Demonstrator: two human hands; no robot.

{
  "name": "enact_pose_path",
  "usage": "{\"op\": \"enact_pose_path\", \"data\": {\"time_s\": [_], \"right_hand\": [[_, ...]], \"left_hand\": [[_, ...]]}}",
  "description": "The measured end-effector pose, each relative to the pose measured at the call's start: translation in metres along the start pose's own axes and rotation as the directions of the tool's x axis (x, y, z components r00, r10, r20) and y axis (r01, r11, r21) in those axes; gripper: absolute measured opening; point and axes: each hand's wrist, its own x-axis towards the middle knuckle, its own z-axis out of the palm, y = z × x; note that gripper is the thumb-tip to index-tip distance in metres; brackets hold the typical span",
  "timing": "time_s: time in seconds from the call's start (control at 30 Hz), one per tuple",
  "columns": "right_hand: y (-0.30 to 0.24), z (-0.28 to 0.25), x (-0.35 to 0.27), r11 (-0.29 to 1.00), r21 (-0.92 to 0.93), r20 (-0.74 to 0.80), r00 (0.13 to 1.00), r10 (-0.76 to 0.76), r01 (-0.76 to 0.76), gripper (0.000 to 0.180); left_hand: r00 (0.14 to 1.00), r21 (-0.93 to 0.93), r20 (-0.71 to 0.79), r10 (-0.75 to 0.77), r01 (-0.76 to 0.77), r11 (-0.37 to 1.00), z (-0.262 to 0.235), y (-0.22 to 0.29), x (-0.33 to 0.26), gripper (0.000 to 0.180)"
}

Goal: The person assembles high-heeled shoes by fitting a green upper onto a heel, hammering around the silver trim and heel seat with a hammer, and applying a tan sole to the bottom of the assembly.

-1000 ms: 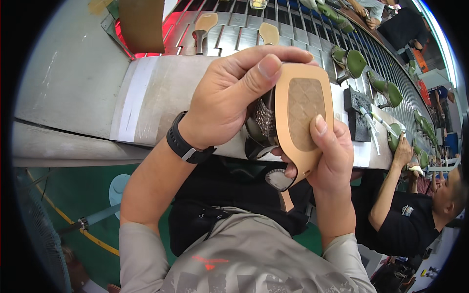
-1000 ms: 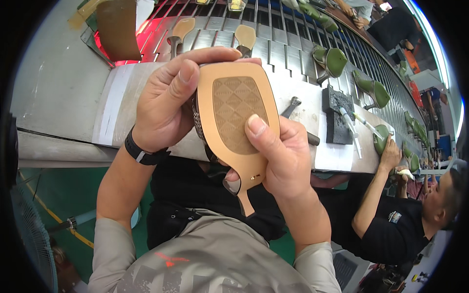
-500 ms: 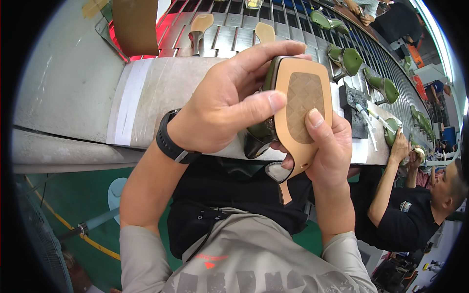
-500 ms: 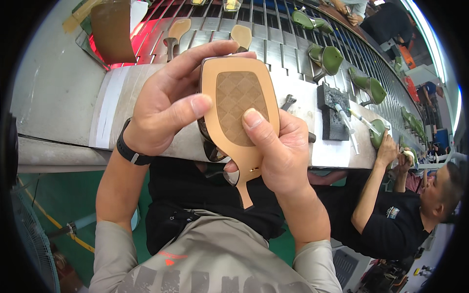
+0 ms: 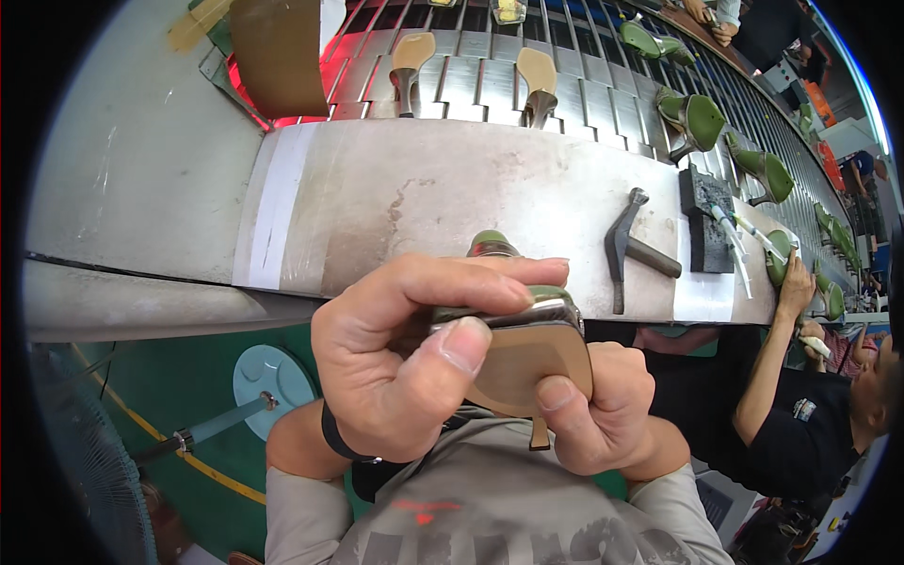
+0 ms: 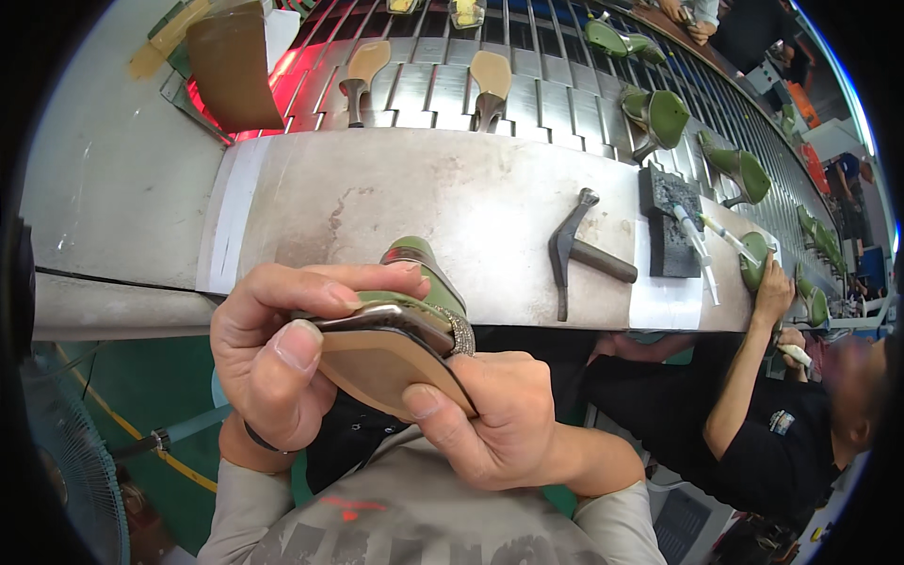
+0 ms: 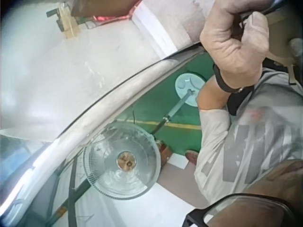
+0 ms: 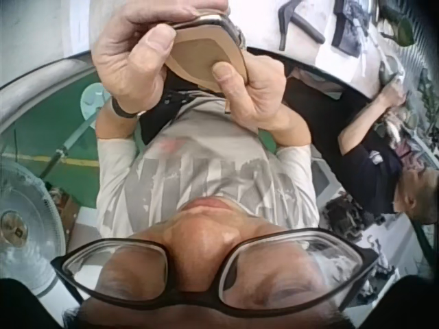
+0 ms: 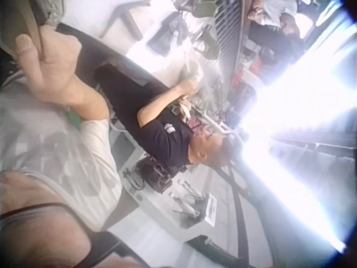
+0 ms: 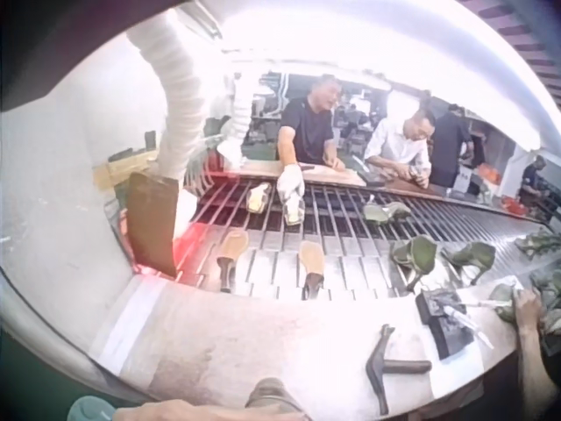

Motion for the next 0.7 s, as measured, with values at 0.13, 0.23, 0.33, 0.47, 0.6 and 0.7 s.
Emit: {"op": "enact_pose_path", "data": {"time_s": [0.13, 0.23, 0.33, 0.47, 0.6, 0.7], "right_hand": [[0.001, 0.005, 0.002, 1.0, -0.017, 0.043, 0.999, -0.003, 0.004, 0.022], [-0.001, 0.009, 0.004, 0.999, -0.026, 0.049, 0.999, 0.02, -0.018, 0.021], [-0.002, 0.009, 0.011, 0.997, -0.071, 0.114, 0.993, -0.022, 0.031, 0.018], [0.004, 0.014, 0.012, 0.999, 0.007, 0.15, 0.988, -0.048, 0.048, 0.014], [0.007, 0.018, 0.014, 0.999, 0.0, 0.127, 0.991, -0.049, 0.049, 0.014], [0.009, 0.024, 0.017, 0.997, -0.006, 0.113, 0.991, -0.074, 0.076, 0.015]], "left_hand": [[0.996, 0.031, -0.044, -0.074, 0.076, 0.997, -0.002, 0.012, -0.001, 0.021], [0.989, 0.068, -0.096, -0.114, 0.121, 0.99, -0.003, 0.016, 0.002, 0.02], [1.0, 0.238, -0.015, 0.006, -0.002, 0.971, -0.008, 0.016, 0.004, 0.022], [0.991, 0.289, -0.13, 0.036, 0.003, 0.957, -0.011, 0.017, 0.008, 0.025], [0.982, 0.436, -0.186, 0.038, 0.048, 0.899, -0.013, 0.021, 0.007, 0.024], [0.985, 0.587, -0.135, 0.106, -0.006, 0.809, -0.02, 0.02, 0.006, 0.021]]}}
